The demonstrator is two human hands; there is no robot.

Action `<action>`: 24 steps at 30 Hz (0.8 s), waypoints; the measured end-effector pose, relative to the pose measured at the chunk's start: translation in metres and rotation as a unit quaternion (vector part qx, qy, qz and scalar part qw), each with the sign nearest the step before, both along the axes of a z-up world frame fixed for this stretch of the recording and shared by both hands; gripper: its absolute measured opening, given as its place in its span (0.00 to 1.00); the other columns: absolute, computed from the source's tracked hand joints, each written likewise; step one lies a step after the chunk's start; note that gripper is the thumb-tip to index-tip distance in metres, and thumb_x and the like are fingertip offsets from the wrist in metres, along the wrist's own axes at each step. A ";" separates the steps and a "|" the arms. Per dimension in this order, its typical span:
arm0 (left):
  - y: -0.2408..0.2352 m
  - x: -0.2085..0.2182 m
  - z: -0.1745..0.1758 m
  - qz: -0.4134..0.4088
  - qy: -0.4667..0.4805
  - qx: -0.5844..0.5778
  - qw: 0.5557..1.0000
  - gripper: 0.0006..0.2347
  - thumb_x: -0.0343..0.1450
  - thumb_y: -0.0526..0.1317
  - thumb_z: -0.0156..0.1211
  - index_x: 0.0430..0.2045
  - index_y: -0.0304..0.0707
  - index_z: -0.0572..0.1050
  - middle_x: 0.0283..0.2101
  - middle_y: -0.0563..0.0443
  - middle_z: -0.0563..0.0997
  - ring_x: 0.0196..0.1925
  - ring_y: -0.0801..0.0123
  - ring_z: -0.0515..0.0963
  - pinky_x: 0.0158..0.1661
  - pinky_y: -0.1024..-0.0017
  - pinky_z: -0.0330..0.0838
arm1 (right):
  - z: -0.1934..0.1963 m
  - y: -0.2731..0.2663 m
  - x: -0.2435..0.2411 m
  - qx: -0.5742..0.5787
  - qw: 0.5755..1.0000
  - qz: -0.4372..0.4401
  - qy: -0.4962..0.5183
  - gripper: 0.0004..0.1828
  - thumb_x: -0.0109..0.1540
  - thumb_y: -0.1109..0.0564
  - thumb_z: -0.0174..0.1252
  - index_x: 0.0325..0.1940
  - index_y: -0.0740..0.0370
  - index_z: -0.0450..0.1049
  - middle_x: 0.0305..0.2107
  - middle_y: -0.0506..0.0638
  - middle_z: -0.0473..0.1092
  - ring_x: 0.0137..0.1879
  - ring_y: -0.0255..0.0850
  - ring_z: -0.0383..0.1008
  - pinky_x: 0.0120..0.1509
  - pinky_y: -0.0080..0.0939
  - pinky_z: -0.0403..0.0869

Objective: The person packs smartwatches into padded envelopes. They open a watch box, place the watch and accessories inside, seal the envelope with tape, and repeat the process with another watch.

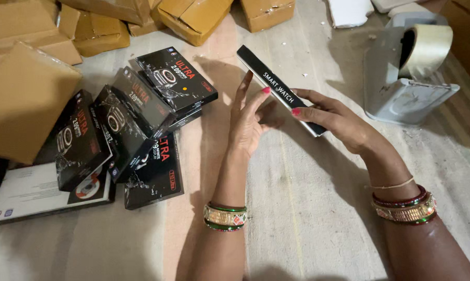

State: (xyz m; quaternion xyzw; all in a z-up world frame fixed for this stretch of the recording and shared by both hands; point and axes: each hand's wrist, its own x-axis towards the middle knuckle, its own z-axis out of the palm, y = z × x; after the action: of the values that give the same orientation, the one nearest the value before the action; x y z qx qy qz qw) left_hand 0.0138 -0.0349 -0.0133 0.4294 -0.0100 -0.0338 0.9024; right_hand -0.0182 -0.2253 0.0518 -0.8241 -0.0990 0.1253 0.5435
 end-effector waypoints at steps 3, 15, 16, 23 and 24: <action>-0.001 0.001 -0.002 -0.003 0.002 -0.012 1.000 0.33 0.61 0.43 0.68 0.63 0.56 0.62 0.50 0.45 0.76 0.52 0.58 0.78 0.44 0.46 0.80 | 0.002 0.001 0.000 0.005 1.000 0.010 0.004 0.37 0.58 0.40 0.57 0.70 0.55 0.68 0.53 0.52 0.75 0.61 0.42 0.71 0.63 0.40 0.67; -0.001 0.020 -0.039 0.019 0.023 -0.101 0.994 0.15 0.67 0.48 0.59 0.39 0.36 0.76 0.34 0.48 0.79 0.33 0.64 0.80 0.34 0.66 0.77 | 0.008 0.011 -0.005 0.097 0.988 -0.061 0.103 0.43 0.57 0.39 0.54 0.75 0.51 0.58 0.56 0.54 0.72 0.59 0.45 0.72 0.58 0.50 0.74; -0.002 0.019 -0.038 0.022 0.014 -0.109 0.994 0.16 0.67 0.49 0.60 0.39 0.36 0.75 0.34 0.48 0.80 0.34 0.63 0.80 0.35 0.66 0.77 | 0.009 0.010 -0.005 0.101 0.989 -0.055 0.095 0.43 0.57 0.39 0.53 0.75 0.51 0.58 0.56 0.56 0.72 0.58 0.45 0.73 0.56 0.50 0.74; -0.005 0.006 -0.021 -0.021 0.025 -0.268 0.963 0.29 0.65 0.62 0.59 0.51 0.40 0.73 0.46 0.49 0.79 0.48 0.62 0.78 0.51 0.63 0.75 | 0.004 -0.002 -0.002 0.117 0.992 -0.045 0.017 0.41 0.59 0.40 0.53 0.75 0.54 0.62 0.55 0.55 0.73 0.58 0.41 0.73 0.56 0.43 0.74; -0.005 0.006 -0.018 -0.023 0.020 -0.278 0.960 0.30 0.65 0.63 0.59 0.53 0.39 0.73 0.46 0.49 0.79 0.48 0.61 0.78 0.52 0.62 0.74 | 0.004 -0.007 0.000 0.119 0.992 -0.051 0.002 0.41 0.59 0.40 0.54 0.75 0.56 0.62 0.53 0.56 0.73 0.56 0.41 0.74 0.56 0.43 0.74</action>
State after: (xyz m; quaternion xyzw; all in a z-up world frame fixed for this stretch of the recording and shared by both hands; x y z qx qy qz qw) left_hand 0.0195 -0.0395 -0.0315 0.1609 -0.0106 -0.0588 0.9852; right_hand -0.0185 -0.2319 0.0558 -0.7575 -0.0700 0.0869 0.6432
